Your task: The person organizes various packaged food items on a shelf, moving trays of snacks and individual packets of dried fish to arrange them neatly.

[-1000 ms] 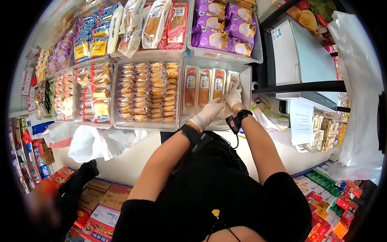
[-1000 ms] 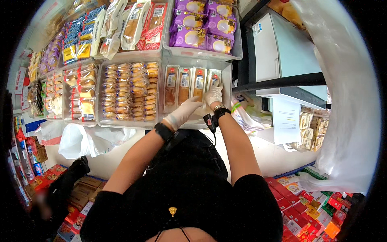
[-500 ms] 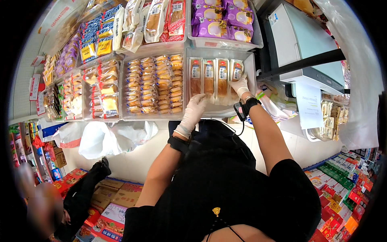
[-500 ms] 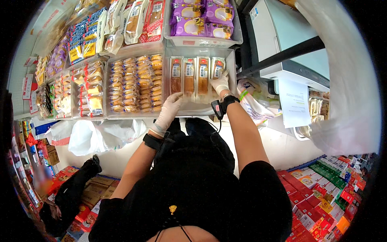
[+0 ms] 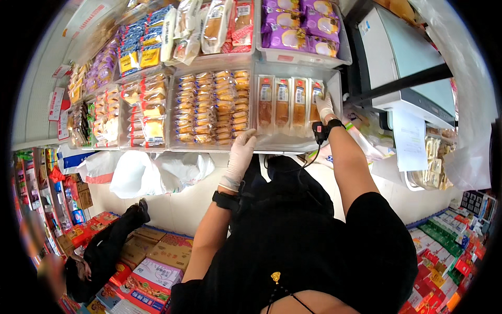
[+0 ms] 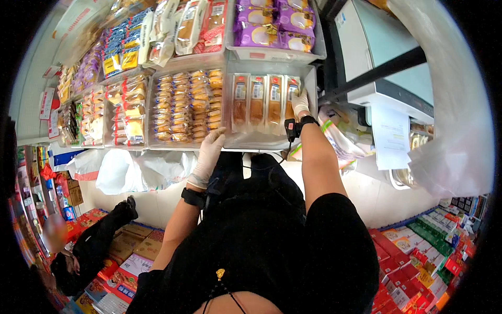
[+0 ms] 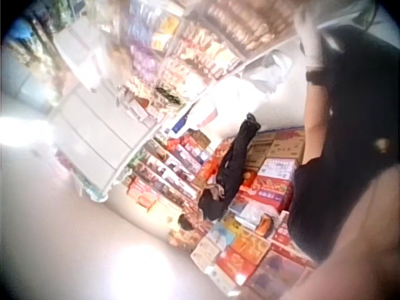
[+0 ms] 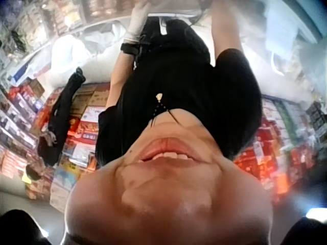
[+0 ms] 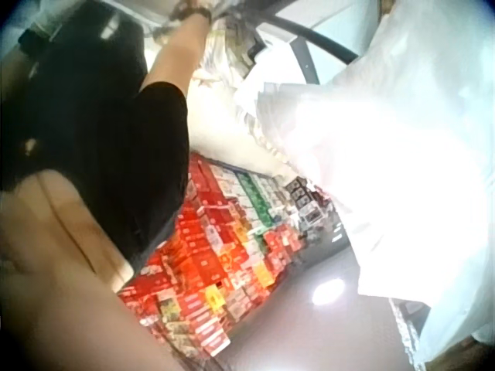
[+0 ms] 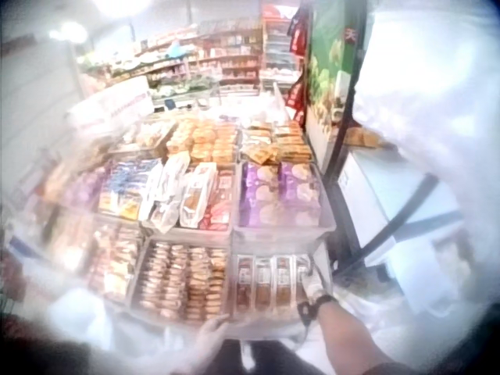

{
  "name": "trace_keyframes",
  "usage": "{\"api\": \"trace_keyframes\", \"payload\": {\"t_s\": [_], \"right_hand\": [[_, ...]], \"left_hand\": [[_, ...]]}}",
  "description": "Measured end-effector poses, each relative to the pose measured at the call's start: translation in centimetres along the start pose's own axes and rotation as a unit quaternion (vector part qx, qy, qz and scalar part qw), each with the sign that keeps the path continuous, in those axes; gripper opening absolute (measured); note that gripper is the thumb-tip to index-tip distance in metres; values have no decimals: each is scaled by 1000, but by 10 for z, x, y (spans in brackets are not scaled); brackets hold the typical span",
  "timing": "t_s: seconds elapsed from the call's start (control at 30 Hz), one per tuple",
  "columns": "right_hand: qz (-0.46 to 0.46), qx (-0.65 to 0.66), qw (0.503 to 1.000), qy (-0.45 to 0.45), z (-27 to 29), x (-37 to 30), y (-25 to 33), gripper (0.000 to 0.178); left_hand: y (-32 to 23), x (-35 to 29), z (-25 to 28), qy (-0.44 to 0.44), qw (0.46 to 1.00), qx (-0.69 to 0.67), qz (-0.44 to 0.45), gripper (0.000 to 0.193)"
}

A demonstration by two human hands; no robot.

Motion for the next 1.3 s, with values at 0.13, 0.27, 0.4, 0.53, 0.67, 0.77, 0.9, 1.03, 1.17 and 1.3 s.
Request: {"api": "trace_keyframes", "payload": {"t_s": [0.13,0.27,0.4,0.53,0.67,0.77,0.9,1.03,1.17,1.3], "right_hand": [[49,61,995,67,-30,28,-26,49],[-3,43,999,15,-9,5,-4,66],[-84,-108,990,-29,-11,15,-14,88],[-94,-122,986,56,-17,3,7,98],[-77,-1,997,25,0,-5,13,94],[-136,-59,988,32,4,-9,8,89],[-129,-7,988,89,1,-12,-19,90],[-171,-92,978,80,28,-14,-15,83],[-53,-160,986,0,59,-52,52,77],[119,175,967,138,80,-126,197,59]], "left_hand": [[-2,-2,12,-15,997,68,-30,32],[6,15,25,-32,999,-28,15,33],[-18,43,66,-101,987,16,-122,34],[-82,63,120,-213,954,90,-189,41],[-151,109,171,-314,861,242,-318,51],[-182,169,197,-329,862,254,-290,59],[-191,238,217,-274,878,312,-240,61],[-211,245,220,-278,860,335,-266,38],[-241,201,251,-295,890,194,-287,33],[-258,108,240,-227,905,-2,-361,32]]}}
Point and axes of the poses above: each hand's wrist, its own x-axis towards the middle knuckle, its own z-axis out of the back of the hand, y = z × x, the point moved 7 cm from there along x, towards the middle knuckle, and after that the axes turned 6 degrees about -x, right-handed, at the moved point
